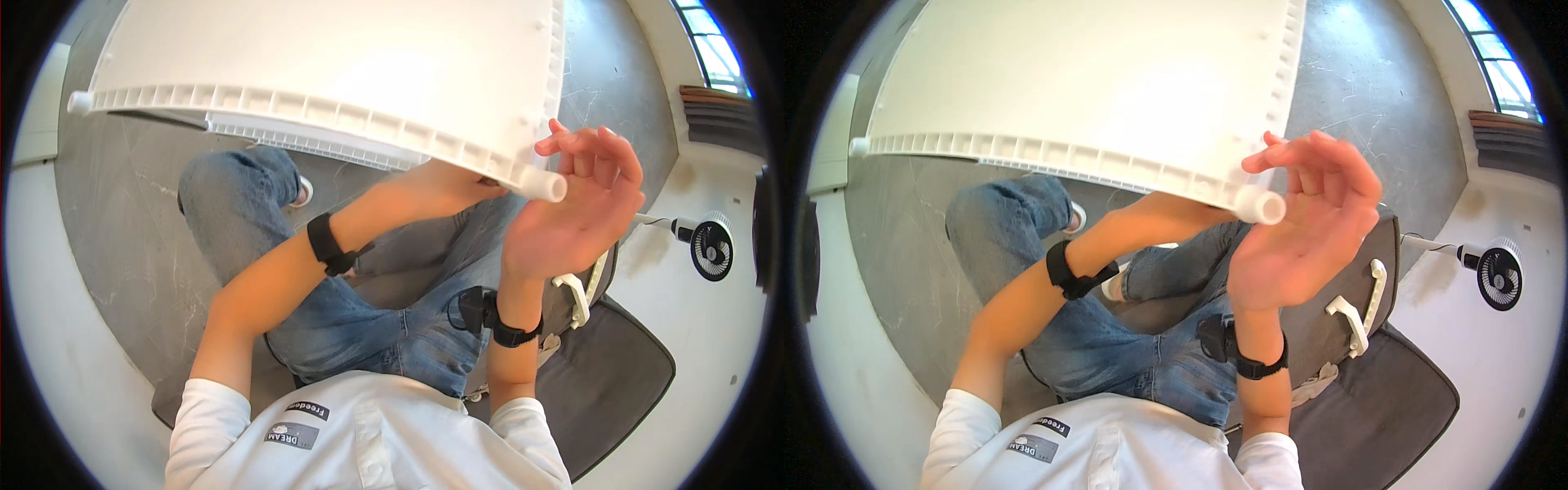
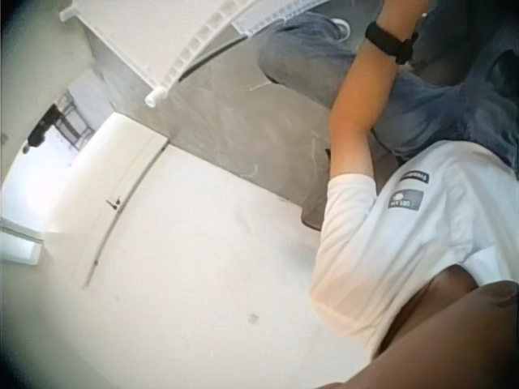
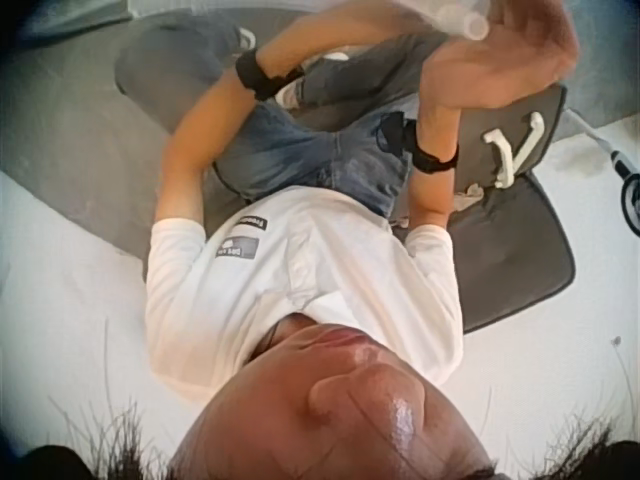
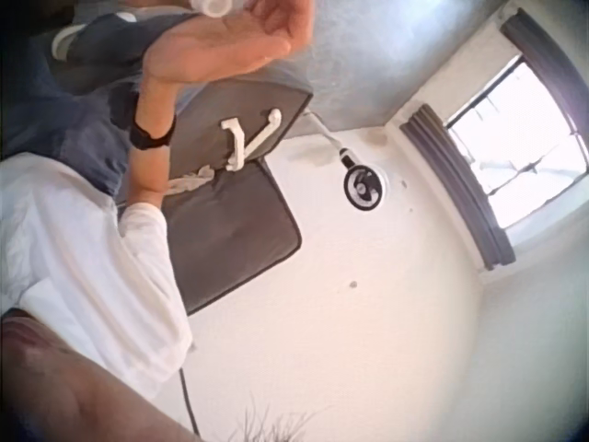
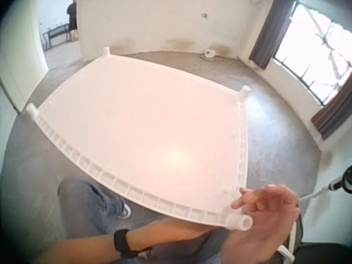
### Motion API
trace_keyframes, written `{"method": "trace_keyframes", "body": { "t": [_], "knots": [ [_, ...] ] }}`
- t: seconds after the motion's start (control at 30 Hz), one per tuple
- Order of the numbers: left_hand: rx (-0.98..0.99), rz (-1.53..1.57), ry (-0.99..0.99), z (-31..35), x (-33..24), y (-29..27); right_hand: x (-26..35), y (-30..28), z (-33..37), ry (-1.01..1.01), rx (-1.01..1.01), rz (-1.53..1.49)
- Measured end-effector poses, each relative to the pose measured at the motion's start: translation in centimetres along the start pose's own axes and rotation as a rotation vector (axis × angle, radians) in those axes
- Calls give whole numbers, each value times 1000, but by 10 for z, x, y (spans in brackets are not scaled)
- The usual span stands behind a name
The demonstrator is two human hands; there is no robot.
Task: Assemble a multi-tiered white plastic storage cart by attaching support poles and shelves.
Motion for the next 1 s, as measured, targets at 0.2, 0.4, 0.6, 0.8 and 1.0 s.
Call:
{"method": "trace_keyframes", "body": {
  "t": [0.2,0.4,0.6,0.8,1.0],
  "knots": [
    [11,35,-64,7,18,3,-2,10,-7,87,92,-101],
    [34,-86,-54,5,12,6,-13,15,-2,128,224,-9],
    [-166,-277,412,9,-19,2,-17,4,0,194,188,-240],
    [-149,287,64,-5,-5,-1,-12,-18,11,50,61,-90],
    [-139,616,100,-13,4,7,-15,-23,11,84,33,-98]
  ]
}}
Point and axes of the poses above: each hand's wrist, its own z-axis away from the middle knuckle, its own y-axis out of the palm, x = y × z, the point moved 10 cm from there along -z, towards the middle knuckle, and after that the axes turned 10 degrees about y, right-handed, at the moved point
